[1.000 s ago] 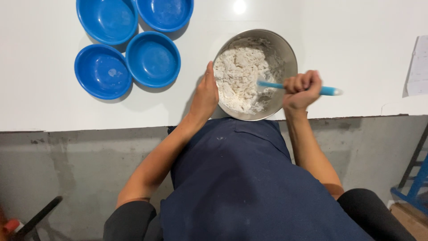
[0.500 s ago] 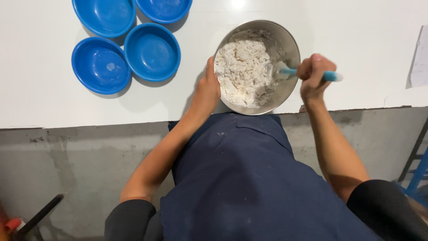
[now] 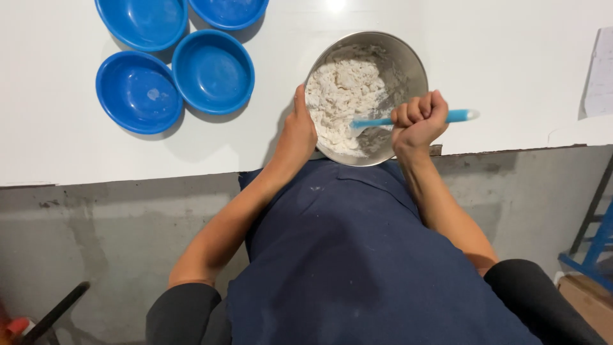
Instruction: Pour liquids and sugar into a bowl of flour and mix with a spatula.
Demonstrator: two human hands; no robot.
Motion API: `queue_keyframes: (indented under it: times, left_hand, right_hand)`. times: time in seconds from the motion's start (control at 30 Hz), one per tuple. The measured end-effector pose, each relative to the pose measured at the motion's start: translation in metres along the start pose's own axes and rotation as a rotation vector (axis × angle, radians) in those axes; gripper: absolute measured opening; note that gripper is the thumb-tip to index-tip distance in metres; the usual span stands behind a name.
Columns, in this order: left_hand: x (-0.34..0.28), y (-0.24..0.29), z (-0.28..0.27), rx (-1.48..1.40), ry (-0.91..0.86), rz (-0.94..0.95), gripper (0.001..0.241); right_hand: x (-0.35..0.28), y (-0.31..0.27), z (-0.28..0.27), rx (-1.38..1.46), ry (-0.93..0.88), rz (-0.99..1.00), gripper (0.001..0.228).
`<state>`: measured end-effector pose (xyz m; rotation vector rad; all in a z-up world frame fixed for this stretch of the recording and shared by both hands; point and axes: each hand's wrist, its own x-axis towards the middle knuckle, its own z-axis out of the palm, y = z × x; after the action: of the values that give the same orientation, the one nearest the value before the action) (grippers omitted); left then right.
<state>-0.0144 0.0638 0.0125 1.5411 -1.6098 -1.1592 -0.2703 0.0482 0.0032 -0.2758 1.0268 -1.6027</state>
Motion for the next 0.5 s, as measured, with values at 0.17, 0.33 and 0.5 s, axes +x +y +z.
queue_keyframes:
  times: [0.17, 0.33, 0.5]
  left_hand:
    - [0.001, -0.009, 0.002, 0.034, -0.007, -0.018, 0.06]
    - [0.006, -0.009, 0.003, 0.177, -0.041, -0.177, 0.058]
    - [0.006, -0.026, 0.015, 0.158, -0.066, -0.251, 0.052]
  right_hand:
    - [0.014, -0.052, 0.025, -0.183, -0.19, -0.126, 0.046]
    - [0.035, -0.08, 0.018, -0.651, -0.34, -0.323, 0.046]
    - [0.035, -0.054, -0.001, -0.626, -0.253, -0.172, 0.045]
